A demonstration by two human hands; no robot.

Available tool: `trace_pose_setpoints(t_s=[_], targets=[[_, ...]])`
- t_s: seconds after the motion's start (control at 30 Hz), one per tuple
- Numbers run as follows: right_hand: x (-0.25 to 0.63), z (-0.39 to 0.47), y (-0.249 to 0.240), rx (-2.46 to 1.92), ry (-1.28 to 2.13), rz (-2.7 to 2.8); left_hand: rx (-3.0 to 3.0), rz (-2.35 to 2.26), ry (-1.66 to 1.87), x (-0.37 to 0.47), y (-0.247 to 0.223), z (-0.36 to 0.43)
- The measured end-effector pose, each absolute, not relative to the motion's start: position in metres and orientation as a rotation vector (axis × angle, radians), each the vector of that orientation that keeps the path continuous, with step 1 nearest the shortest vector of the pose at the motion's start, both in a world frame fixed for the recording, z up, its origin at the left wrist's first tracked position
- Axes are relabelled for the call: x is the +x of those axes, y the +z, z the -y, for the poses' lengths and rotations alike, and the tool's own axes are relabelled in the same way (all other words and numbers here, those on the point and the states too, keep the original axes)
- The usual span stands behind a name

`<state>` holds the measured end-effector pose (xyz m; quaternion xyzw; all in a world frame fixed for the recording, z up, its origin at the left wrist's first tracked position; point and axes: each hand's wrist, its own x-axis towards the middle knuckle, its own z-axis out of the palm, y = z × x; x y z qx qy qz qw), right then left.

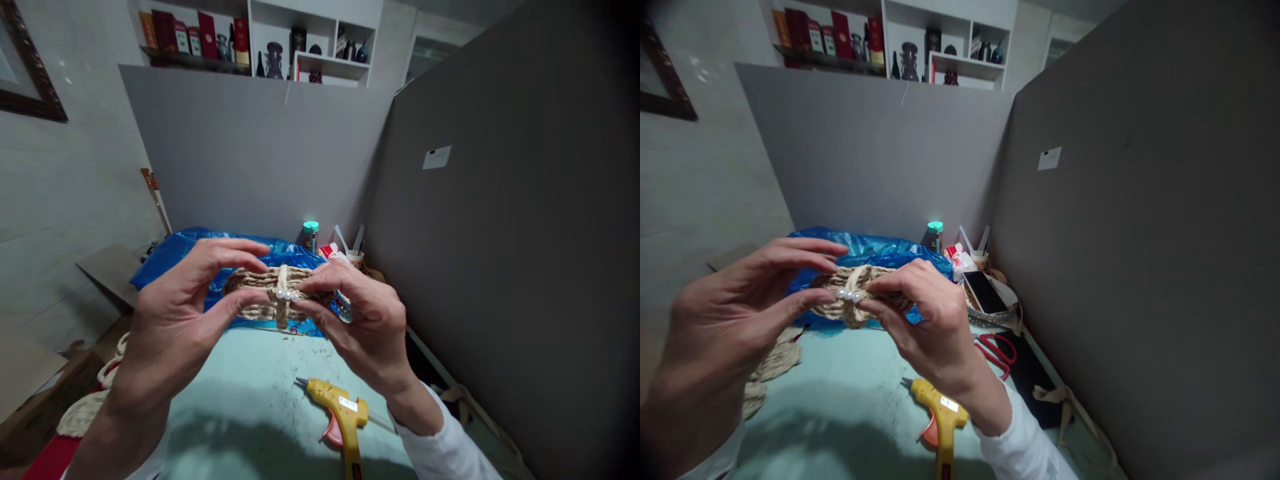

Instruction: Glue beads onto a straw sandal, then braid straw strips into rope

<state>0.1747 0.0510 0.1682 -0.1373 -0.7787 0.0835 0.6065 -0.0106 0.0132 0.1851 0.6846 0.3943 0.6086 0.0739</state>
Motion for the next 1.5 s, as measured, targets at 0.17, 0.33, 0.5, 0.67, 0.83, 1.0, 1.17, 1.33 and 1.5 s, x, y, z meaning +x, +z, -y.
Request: trace_pose_setpoints(t_s=[0.17,0.33,0.5,0.67,0.83,1.0,1.17,1.33,1.5], targets=[[0.173,-0.051,0.167,-0.413,0.253,1.683,1.982,-1.359,1.749,-0.01,0.185,-0.01],[0.174,-0.049,0.169,-0.389,0.275,1.708,1.769,-1.044,1.601,0.001,0.181,-0.014],[0.174,-0.049,0.163,-0.411,0.298,1.713,1.62,-1.012,1.642,0.012,0.18,-0.015],[0.174,-0.051,0.162,-0.438,0.195,1.796,1.611,-1.083,1.676,0.014,0.179,-0.014],[0.177,-0.047,0.172,-0.42,0.018,1.829,1.631,-1.102,1.778,0.015,0.177,-0.014],[0.181,-0.048,0.17,-0.476,0.112,1.567,1.629,-1.113,1.886,0.017,0.178,-0.01],[0.174,-0.046,0.168,-0.571,0.338,1.667,1.625,-1.153,1.961,0.018,0.174,-0.009],[0.165,-0.043,0.169,-0.494,0.669,1.685,1.661,-1.182,1.919,0.021,0.174,-0.009],[0.163,-0.048,0.163,-0.482,0.814,1.58,1.687,-1.185,1.882,0.021,0.176,-0.008]])
